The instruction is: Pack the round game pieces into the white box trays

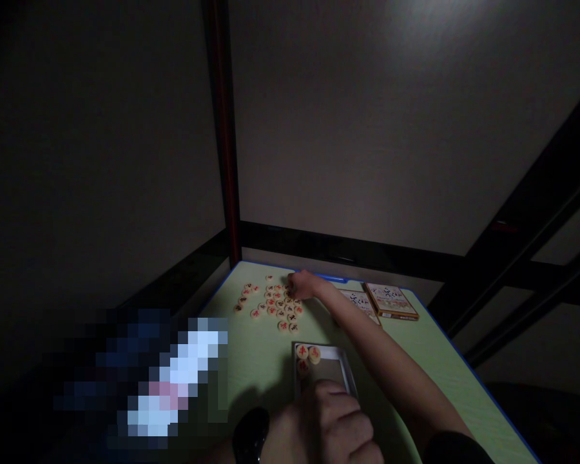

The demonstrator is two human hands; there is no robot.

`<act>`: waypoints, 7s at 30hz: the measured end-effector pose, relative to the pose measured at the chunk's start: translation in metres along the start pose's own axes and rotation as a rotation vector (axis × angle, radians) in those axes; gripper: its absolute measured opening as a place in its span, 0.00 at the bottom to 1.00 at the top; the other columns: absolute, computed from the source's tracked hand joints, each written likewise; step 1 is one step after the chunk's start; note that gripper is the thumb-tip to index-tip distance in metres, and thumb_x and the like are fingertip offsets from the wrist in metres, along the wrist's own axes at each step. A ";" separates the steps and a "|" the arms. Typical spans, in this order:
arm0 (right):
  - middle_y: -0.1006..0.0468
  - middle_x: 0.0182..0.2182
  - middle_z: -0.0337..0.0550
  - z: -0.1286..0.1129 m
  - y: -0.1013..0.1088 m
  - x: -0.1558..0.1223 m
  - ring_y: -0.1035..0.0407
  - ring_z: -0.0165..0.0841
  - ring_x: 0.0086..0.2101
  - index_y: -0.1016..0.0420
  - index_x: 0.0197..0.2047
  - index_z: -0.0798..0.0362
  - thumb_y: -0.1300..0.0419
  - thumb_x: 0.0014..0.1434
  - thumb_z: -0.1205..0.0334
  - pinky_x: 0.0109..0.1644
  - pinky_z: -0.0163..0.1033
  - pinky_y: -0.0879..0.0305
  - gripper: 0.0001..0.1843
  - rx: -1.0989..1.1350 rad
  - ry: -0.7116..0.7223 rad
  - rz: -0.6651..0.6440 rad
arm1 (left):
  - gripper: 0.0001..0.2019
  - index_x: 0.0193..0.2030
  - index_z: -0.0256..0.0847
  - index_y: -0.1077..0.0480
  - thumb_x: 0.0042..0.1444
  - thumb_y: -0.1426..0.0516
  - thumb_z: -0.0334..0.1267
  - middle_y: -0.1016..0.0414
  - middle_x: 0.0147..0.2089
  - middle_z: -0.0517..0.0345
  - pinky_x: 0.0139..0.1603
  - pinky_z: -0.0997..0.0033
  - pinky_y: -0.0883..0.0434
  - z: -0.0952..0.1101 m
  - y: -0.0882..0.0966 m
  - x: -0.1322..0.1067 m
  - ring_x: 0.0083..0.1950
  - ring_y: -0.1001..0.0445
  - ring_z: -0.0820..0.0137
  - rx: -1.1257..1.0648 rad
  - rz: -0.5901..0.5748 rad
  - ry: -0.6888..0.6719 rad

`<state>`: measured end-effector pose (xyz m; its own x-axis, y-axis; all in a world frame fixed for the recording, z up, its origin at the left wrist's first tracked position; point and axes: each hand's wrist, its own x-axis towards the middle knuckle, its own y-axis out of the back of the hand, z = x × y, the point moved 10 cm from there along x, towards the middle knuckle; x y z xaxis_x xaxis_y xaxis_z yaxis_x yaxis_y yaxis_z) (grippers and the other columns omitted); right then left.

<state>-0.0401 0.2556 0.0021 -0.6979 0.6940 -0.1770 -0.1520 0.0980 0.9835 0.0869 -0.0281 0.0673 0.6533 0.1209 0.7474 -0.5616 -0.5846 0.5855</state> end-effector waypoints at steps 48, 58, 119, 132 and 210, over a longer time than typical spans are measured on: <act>0.24 0.38 0.46 -0.009 -0.012 -0.095 0.31 0.34 0.38 0.27 0.41 0.55 0.45 0.55 0.73 0.41 0.35 0.40 0.11 0.315 0.124 0.388 | 0.12 0.20 0.42 0.37 0.54 0.50 0.33 0.37 0.19 0.60 0.24 0.69 0.40 -0.069 0.010 -0.020 0.22 0.37 0.71 0.047 0.255 0.405; 0.25 0.37 0.50 0.000 -0.006 -0.118 0.31 0.35 0.37 0.28 0.42 0.58 0.45 0.58 0.74 0.41 0.36 0.37 0.09 0.349 0.124 0.465 | 0.07 0.32 0.42 0.33 0.61 0.48 0.36 0.24 0.33 0.56 0.39 0.67 0.30 -0.186 -0.016 -0.093 0.35 0.25 0.67 -0.121 0.137 1.168; 0.22 0.42 0.48 0.010 0.015 -0.220 0.27 0.39 0.40 0.24 0.48 0.50 0.41 0.63 0.62 0.45 0.45 0.27 0.11 0.625 0.052 1.105 | 0.18 0.36 0.35 0.26 0.45 0.31 0.47 0.21 0.33 0.55 0.42 0.63 0.21 -0.175 -0.082 -0.115 0.32 0.21 0.68 -1.264 0.328 1.510; 0.20 0.42 0.47 -0.001 0.012 -0.213 0.27 0.39 0.43 0.26 0.46 0.49 0.44 0.65 0.64 0.48 0.48 0.28 0.08 0.552 0.102 1.051 | 0.24 0.35 0.32 0.24 0.42 0.31 0.54 0.20 0.37 0.49 0.51 0.56 0.23 -0.157 -0.092 -0.100 0.39 0.19 0.62 -1.460 0.191 1.436; 0.29 0.40 0.45 -0.060 -0.030 -0.193 0.32 0.35 0.37 0.33 0.41 0.53 0.44 0.51 0.74 0.40 0.37 0.36 0.14 0.321 0.173 0.282 | 0.20 0.40 0.39 0.21 0.63 0.55 0.38 0.19 0.39 0.45 0.43 0.66 0.29 -0.167 -0.054 -0.099 0.42 0.21 0.61 0.198 -0.773 1.064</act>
<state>0.0577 0.0760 0.0050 -0.7918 0.5984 0.1225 0.2659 0.1571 0.9511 -0.0326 0.1257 0.0140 0.0048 0.9841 0.1778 -0.0859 -0.1768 0.9805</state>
